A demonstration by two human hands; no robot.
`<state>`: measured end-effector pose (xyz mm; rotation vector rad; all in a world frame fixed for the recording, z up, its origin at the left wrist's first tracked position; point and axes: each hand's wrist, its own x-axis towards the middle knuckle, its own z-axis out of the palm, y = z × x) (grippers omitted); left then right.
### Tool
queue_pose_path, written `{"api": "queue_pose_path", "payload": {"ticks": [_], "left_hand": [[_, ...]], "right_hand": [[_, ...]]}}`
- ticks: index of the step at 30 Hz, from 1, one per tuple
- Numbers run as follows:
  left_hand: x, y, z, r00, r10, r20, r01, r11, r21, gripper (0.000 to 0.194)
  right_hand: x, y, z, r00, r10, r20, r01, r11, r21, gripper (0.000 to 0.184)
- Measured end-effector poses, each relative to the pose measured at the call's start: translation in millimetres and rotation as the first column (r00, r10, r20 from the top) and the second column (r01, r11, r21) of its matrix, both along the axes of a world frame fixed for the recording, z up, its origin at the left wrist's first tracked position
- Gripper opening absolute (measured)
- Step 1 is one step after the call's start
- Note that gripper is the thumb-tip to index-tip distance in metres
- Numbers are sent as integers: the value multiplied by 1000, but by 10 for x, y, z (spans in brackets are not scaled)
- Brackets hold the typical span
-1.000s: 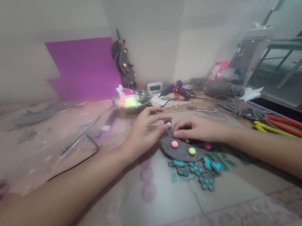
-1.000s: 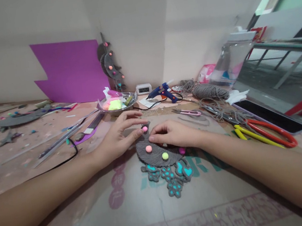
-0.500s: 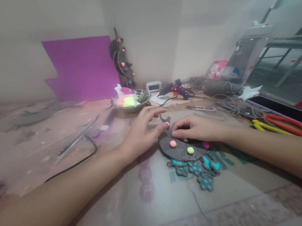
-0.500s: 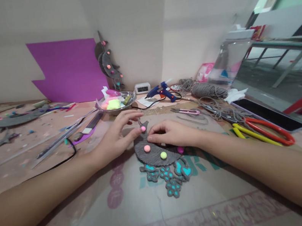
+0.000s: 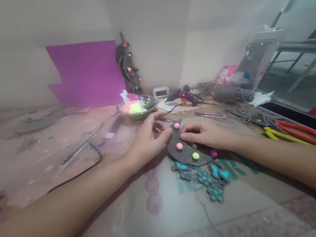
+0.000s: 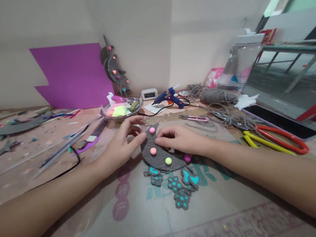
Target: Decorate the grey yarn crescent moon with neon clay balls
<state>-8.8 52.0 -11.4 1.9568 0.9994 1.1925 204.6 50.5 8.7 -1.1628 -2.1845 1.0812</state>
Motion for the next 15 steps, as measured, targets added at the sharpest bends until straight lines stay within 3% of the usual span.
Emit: {"api": "queue_pose_path", "payload": {"ticks": [4, 9, 15], "left_hand": [[-4, 14, 24, 998, 58, -8, -58, 998, -16, 25], [-7, 40, -12, 978, -83, -192, 57, 988, -140, 32], [-17, 50, -56, 980, -175, -92, 152, 964, -216, 33]], "right_hand": [[0, 4, -4, 999, -34, -15, 34, 999, 12, 35], [2, 15, -23, 999, -20, -26, 21, 1000, 20, 41], [12, 52, -91, 974, -70, -215, 57, 996, -64, 57]]}}
